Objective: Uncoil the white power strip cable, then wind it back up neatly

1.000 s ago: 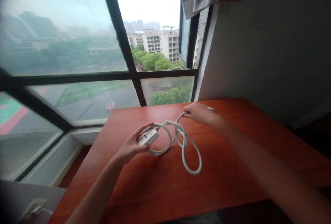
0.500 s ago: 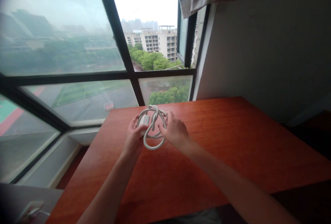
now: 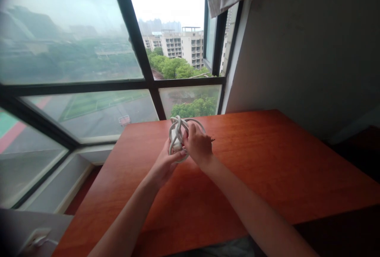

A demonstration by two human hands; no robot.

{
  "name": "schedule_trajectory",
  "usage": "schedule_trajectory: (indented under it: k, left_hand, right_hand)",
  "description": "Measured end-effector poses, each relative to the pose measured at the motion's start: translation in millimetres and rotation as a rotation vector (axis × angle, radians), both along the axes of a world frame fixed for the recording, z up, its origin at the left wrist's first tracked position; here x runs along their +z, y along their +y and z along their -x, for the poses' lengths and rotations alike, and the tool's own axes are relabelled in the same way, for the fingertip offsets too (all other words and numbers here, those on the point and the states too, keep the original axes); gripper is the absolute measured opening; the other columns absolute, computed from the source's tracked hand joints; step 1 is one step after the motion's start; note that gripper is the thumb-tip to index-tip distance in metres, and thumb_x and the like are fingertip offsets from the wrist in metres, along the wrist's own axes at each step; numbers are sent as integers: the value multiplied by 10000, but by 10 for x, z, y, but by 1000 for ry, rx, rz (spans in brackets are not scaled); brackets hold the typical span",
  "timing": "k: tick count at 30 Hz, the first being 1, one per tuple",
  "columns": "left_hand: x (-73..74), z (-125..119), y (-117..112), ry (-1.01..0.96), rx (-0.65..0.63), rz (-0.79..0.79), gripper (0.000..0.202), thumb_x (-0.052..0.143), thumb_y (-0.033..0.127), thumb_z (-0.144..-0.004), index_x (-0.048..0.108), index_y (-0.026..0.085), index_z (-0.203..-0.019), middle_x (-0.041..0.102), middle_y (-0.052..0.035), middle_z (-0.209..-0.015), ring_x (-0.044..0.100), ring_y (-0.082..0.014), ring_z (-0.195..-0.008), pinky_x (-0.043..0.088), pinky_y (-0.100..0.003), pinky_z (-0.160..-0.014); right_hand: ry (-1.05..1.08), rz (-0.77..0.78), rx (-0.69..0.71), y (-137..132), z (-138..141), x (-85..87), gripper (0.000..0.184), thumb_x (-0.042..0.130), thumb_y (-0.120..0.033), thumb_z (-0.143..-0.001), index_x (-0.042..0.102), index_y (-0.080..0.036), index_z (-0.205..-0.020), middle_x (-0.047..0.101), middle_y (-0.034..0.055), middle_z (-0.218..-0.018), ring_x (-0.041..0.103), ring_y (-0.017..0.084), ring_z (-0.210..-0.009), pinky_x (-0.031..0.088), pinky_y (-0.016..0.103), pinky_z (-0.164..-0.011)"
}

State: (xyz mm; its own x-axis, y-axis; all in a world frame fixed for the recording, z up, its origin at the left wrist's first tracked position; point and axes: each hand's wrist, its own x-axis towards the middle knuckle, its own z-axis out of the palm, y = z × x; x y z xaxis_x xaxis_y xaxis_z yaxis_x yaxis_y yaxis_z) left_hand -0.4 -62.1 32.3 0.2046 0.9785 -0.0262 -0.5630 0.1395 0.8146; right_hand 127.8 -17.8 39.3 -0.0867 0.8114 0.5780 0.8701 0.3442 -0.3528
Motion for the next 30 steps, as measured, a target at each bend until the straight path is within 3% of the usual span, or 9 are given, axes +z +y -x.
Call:
schedule_trajectory:
  k: [6,10,13,17,19,21,24,27,30]
  left_hand:
    - [-15,178,-58,55,-138,19,571,770,144,-709,545,172,-1233,665,-125,-1144,630,-228,-1053,457,-338,-949]
    - [-36,268,-89,29,-198,0,600,772,120,-691,554,193,-1245,664,-130,-1154,629,-257,-1077,472,-348,-937]
    - [-84,275,-43,76,-168,-10,618,778,98,-658,567,189,-1232,695,-107,-1039,672,-234,-936,511,-323,-835]
    - [-221,219,75,237,31,-46,637,772,88,-610,569,172,-1208,691,-37,-823,648,-167,-708,519,-271,-678]
    - [-285,177,106,252,103,-58,628,762,102,-606,564,181,-1197,687,-35,-867,639,-158,-721,513,-253,-663]
    - [-321,139,102,220,113,-63,630,762,111,-592,562,194,-1183,682,-42,-938,634,-152,-739,508,-238,-654]
    - [-297,95,52,167,91,-47,667,779,101,-549,563,199,-1173,675,-39,-946,627,-137,-705,501,-219,-619]
    - [-203,47,-15,134,115,-15,685,796,95,-521,579,200,-1162,675,-26,-889,635,-144,-691,517,-233,-621]
    - [-112,-30,-63,105,146,7,697,812,102,-515,587,210,-1166,686,-24,-879,657,-177,-737,544,-283,-678]
  right_hand:
    - [-4,6,131,115,-246,95,328,409,-393,-948,564,-175,-1138,679,82,-880,616,209,-748,375,261,-619]
    - [143,51,263,274,-449,228,267,383,-343,-952,604,-193,-962,639,49,-783,579,178,-704,375,257,-627]
    - [315,306,422,365,-580,386,226,432,-319,-914,603,-192,-840,549,-3,-649,490,128,-575,350,232,-544]
    - [717,898,639,377,-621,533,209,535,-333,-829,616,-175,-940,432,-59,-594,237,60,-410,175,201,-390]
    - [965,978,681,360,-550,515,202,575,-322,-783,601,-165,-908,417,-63,-606,174,44,-406,130,196,-375]
    - [1163,858,612,342,-428,431,152,605,-303,-744,555,-170,-800,402,-67,-592,166,39,-407,130,194,-367]
    - [1282,526,410,303,-214,237,173,621,-308,-739,507,-195,-804,423,-61,-601,252,53,-420,195,194,-373]
    - [1220,272,279,257,-51,72,217,538,-367,-815,496,-212,-962,475,-34,-685,387,91,-502,319,204,-433]
    - [1017,199,264,239,27,8,268,370,-399,-906,452,-212,-1080,505,8,-784,467,127,-610,408,229,-524]
